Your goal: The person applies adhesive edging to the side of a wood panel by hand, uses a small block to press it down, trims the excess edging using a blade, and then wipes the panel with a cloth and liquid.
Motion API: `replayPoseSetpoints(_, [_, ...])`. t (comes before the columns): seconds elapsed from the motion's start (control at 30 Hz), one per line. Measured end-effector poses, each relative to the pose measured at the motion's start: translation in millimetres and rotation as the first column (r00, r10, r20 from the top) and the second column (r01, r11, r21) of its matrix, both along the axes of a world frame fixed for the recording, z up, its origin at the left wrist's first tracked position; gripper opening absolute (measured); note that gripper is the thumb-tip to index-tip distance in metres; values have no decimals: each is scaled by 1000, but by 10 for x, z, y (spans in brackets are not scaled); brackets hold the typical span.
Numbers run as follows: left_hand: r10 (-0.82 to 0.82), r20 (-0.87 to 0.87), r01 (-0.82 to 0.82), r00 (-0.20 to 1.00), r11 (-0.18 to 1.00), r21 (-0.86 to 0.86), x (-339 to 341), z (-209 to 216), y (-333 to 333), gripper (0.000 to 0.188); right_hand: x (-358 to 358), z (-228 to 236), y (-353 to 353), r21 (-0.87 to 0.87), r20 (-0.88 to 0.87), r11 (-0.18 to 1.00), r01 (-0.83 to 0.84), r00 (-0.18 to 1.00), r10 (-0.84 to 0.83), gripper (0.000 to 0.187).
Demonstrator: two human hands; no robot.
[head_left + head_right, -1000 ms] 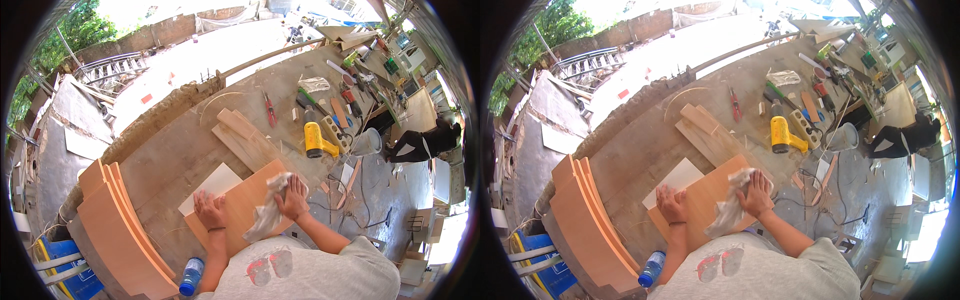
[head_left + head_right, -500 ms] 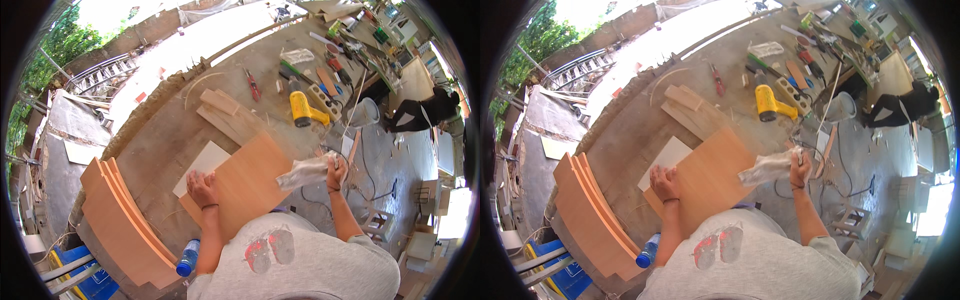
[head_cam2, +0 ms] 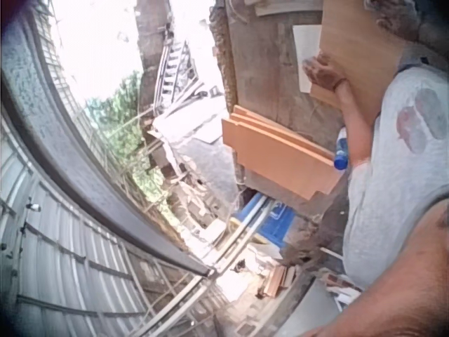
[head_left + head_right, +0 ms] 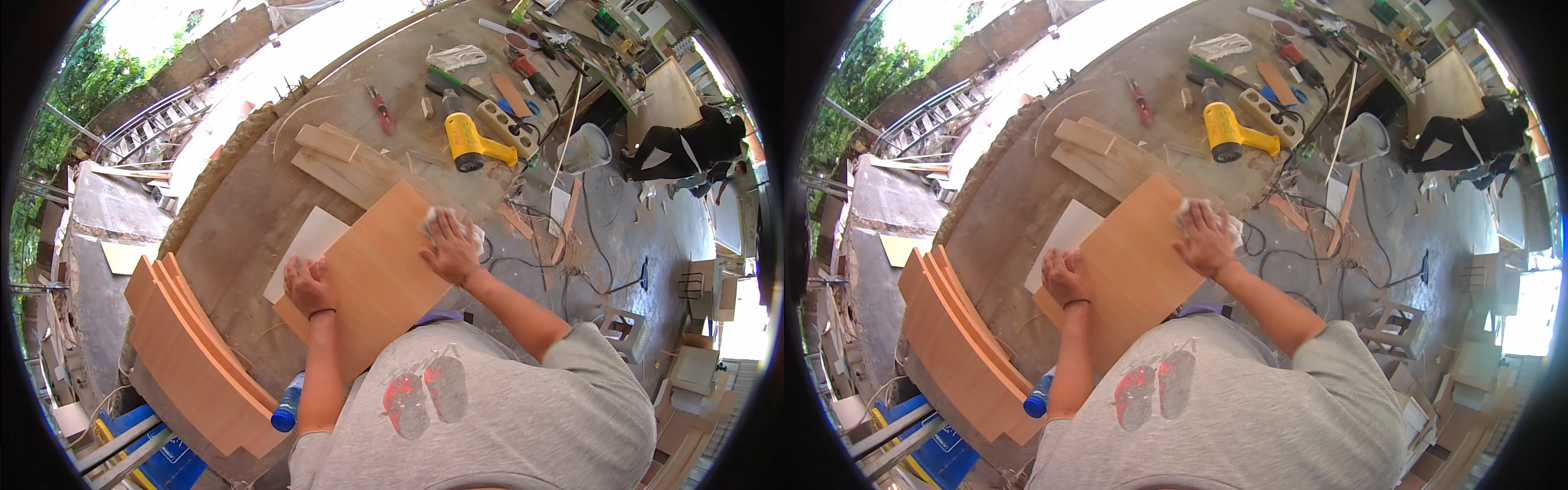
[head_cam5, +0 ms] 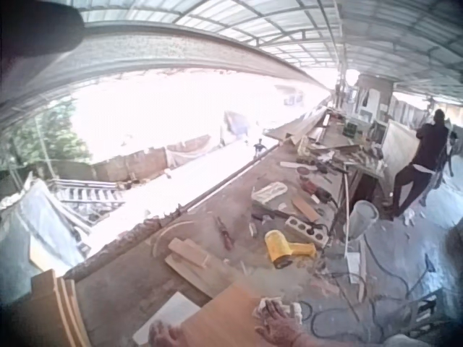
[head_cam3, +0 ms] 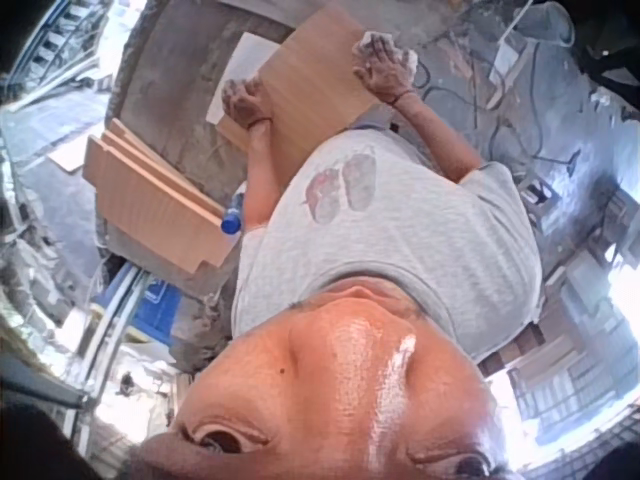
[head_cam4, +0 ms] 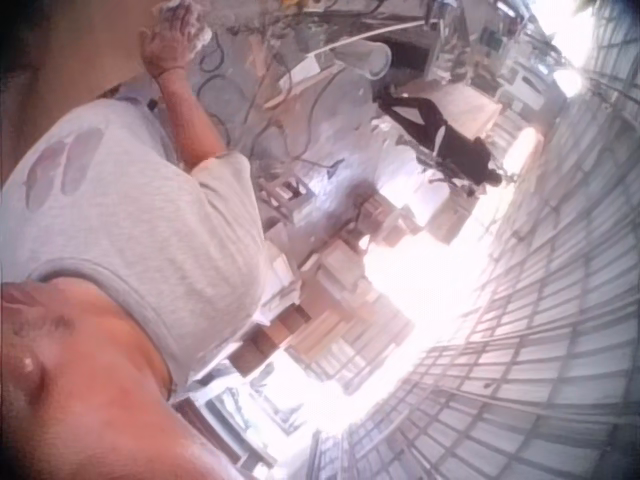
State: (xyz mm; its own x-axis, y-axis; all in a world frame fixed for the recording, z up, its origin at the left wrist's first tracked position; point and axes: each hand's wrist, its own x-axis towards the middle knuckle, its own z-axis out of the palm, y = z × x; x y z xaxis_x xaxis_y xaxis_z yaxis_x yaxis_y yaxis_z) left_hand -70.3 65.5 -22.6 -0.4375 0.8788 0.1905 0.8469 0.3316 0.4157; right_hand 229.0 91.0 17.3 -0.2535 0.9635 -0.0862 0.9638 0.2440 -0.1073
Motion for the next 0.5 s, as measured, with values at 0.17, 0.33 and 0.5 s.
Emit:
replayPoseSetpoints(0.17, [0,-10,0,1000,1000,14,-63,-101,-12,39,-45,-79,220,-14,-167,999,-32,986,30,74])
replayPoseSetpoints(0.33, [33,40,-33,999,999,-20,33,45,24,34,452,148,-471,-189,-39,978,-89,996,83,81])
replayPoseSetpoints(0.5, [24,10,-24,1000,1000,0,43,5,51,32,172,-116,269,-68,-231,981,-183,959,163,79])
